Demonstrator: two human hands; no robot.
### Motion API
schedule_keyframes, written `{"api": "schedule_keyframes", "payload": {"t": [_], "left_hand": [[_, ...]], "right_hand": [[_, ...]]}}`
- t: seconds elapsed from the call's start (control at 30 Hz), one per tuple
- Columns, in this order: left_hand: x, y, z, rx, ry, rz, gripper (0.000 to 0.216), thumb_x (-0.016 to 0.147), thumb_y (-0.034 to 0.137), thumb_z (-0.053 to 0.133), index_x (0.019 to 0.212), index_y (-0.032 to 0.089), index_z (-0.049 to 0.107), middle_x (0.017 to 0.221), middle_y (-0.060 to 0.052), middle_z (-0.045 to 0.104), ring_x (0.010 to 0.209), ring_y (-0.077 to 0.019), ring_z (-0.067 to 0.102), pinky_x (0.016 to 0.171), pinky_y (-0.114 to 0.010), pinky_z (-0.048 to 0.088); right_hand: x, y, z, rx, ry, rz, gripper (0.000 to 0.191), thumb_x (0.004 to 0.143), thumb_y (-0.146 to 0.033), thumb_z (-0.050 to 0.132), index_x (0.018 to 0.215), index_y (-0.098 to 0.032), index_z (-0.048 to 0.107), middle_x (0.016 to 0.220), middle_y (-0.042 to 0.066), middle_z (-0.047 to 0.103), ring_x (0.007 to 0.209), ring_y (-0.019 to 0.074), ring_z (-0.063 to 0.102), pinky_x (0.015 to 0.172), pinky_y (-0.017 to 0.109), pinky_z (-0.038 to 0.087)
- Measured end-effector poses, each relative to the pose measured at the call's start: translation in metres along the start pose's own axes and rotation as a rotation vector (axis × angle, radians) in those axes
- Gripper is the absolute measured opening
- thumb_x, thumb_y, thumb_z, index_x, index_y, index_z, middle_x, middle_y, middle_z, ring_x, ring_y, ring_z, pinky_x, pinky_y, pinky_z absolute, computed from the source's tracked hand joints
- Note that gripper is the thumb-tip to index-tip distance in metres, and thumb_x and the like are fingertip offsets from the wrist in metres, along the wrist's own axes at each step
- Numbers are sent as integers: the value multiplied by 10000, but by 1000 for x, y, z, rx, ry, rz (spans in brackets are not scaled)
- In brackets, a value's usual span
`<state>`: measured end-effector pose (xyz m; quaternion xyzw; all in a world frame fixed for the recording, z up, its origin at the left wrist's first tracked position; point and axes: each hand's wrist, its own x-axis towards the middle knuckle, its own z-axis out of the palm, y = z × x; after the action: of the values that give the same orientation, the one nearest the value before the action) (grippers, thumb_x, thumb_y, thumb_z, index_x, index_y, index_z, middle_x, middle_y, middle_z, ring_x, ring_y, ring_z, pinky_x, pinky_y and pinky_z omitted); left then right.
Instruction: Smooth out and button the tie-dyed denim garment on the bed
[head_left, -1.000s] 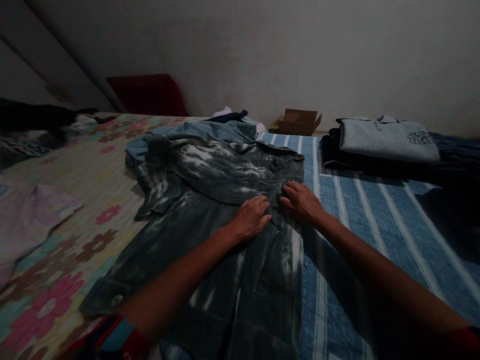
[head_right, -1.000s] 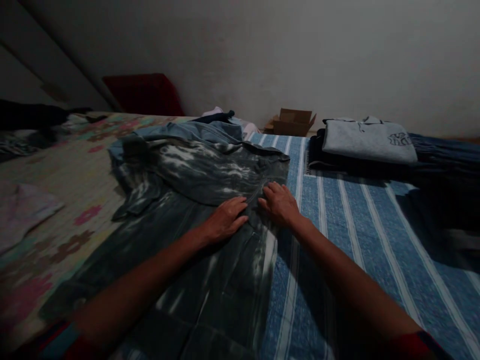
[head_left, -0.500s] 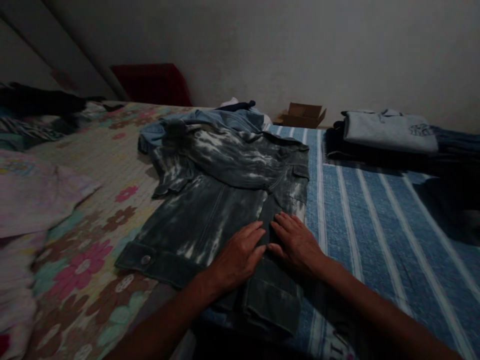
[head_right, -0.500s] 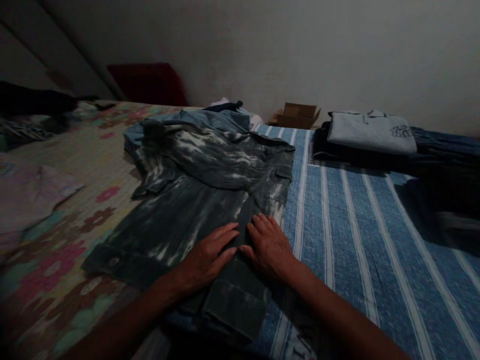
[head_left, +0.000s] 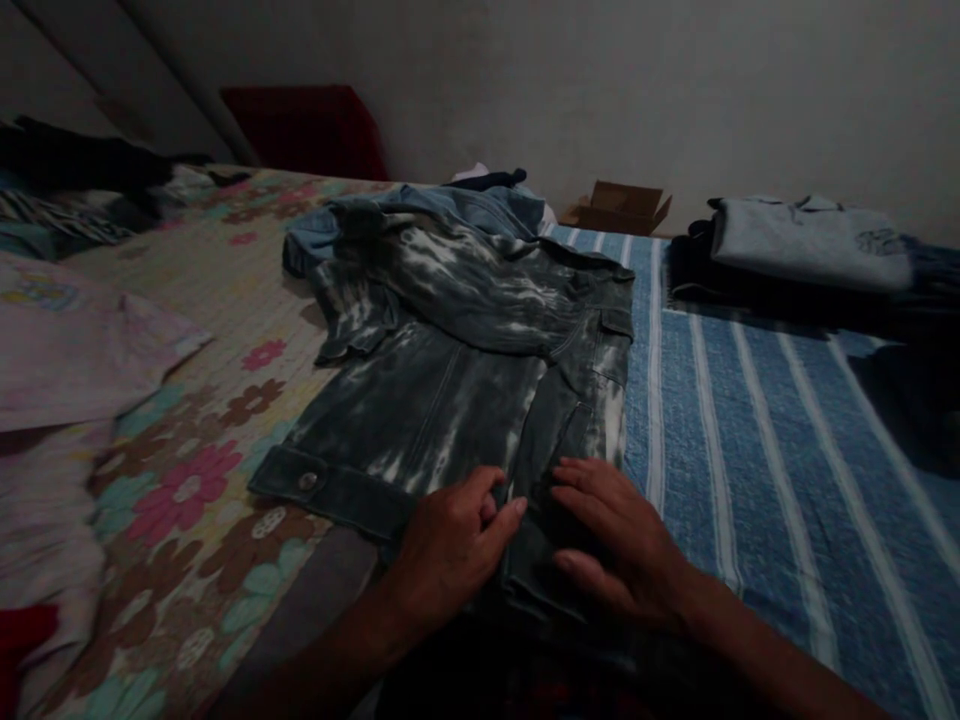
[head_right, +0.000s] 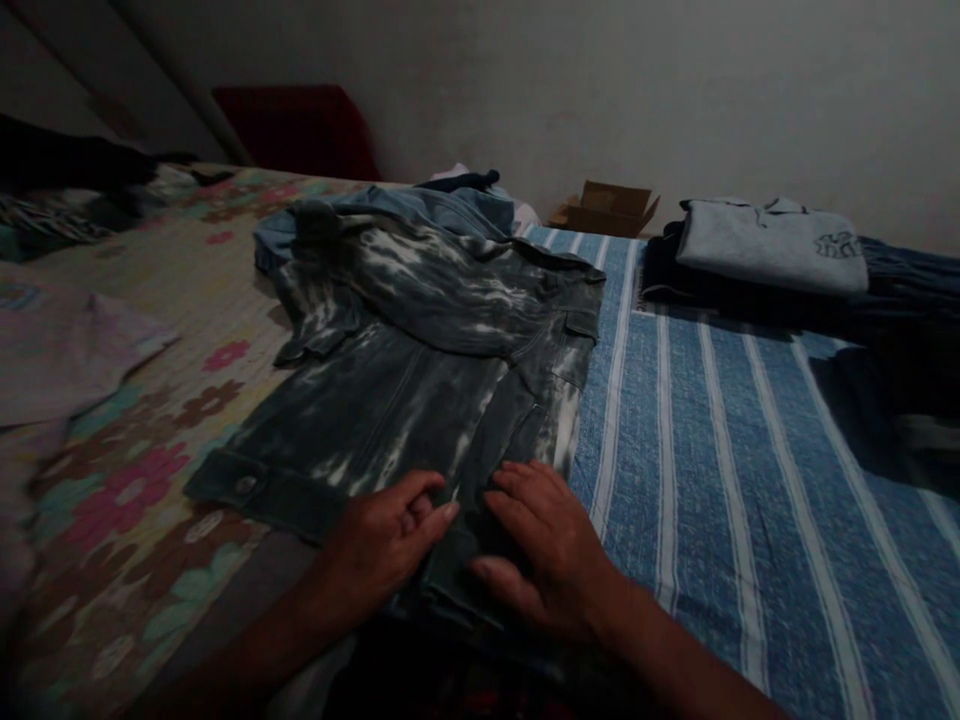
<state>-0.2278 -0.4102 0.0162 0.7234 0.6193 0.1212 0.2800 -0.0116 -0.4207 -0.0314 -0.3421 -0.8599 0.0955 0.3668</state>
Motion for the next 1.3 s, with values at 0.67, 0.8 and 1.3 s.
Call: {"api": "schedule_keyframes", "payload": {"t": [0.67, 0.8, 1.3], "left_hand": [[7, 6, 4, -507, -193, -97, 606, 677, 349, 619, 1234, 138, 506, 562, 104, 423, 514, -94, 414, 501, -212, 325], [6, 4, 3, -419, -173, -51, 572, 685, 311, 610, 1232, 173, 514, 596, 94, 434, 556, -105, 458, 546, -218, 366], [2, 12, -6, 437, -316, 74, 421, 875, 295, 546, 1275, 169, 511, 951, -118, 731, 890, -292, 694, 730, -355, 490]], "right_hand": [[-47, -47, 29, -158, -70, 113, 656, 781, -82, 370, 1431, -76, 286, 1383, 196, 466, 1370, 267, 319, 1074, 543, 345], [-45, -47, 28, -223, -88, 78, 500, 847, -91, 386, 1346, -102, 425, 1350, 200, 501, 1368, 281, 322, 1058, 542, 363], [-43, -37, 38, -346, -28, -124, 358, 939, -258, 444, 1267, -142, 531, 1312, 153, 570, 1317, 294, 414, 1029, 514, 421]]}}
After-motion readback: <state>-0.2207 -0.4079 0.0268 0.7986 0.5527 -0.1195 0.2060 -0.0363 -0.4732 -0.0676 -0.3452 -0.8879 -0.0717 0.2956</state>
